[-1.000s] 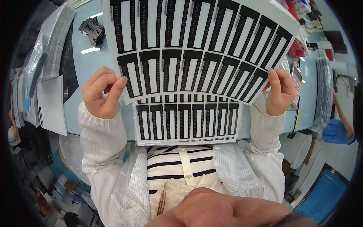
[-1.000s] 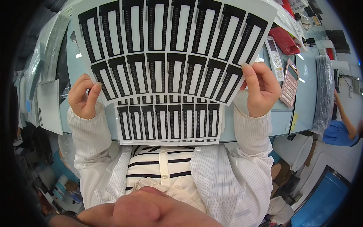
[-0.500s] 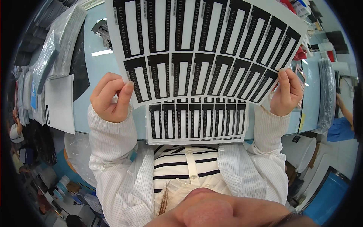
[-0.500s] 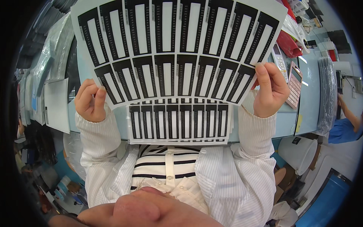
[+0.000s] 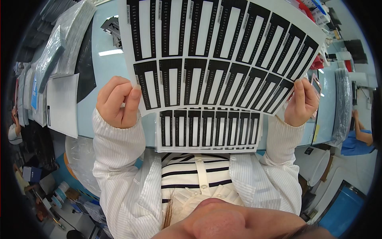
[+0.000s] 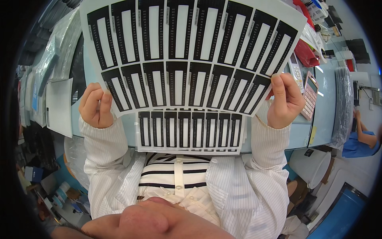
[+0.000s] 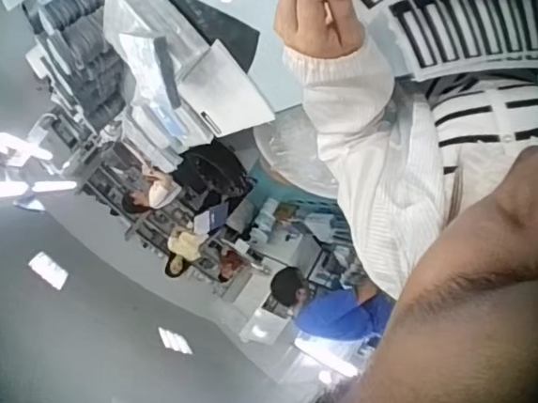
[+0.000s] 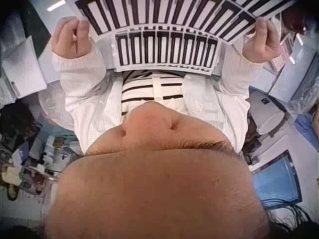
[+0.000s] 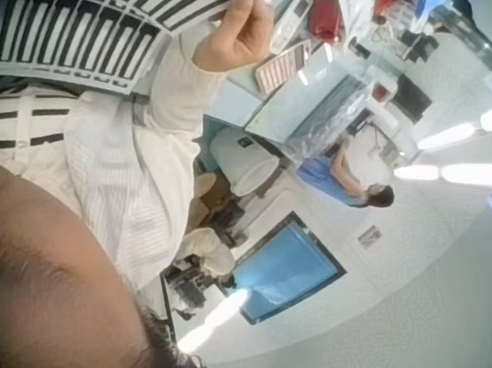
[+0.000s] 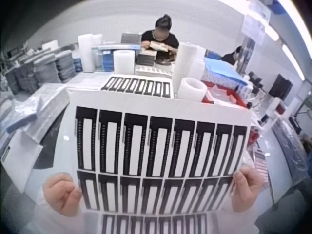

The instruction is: Inspecting and handling sheets of electronic components on a workbench.

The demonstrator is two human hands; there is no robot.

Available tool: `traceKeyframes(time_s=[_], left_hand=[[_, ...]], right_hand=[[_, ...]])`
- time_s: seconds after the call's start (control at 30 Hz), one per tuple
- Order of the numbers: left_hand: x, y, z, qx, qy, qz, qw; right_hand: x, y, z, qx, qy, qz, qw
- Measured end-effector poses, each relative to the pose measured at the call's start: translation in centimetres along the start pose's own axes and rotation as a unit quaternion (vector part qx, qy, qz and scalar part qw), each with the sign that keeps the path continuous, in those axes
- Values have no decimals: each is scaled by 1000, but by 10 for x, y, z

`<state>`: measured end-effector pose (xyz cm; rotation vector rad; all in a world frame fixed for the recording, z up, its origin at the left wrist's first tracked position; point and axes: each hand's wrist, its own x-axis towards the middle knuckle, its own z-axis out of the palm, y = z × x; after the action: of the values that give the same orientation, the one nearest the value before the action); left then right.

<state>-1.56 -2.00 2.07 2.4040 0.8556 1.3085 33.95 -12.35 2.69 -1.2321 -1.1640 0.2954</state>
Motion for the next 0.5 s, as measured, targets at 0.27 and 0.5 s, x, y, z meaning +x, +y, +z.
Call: traceKeyframes(time_s=[0.27, 0.5], left_hand=[[-4, -4, 0, 10, 29, 3, 1000], [-7, -2, 0, 18, 31, -19, 999]], right_hand=[[-2, -5, 1, 16, -10, 17, 1000], [-4, -5, 0, 10, -14, 12, 1000]])
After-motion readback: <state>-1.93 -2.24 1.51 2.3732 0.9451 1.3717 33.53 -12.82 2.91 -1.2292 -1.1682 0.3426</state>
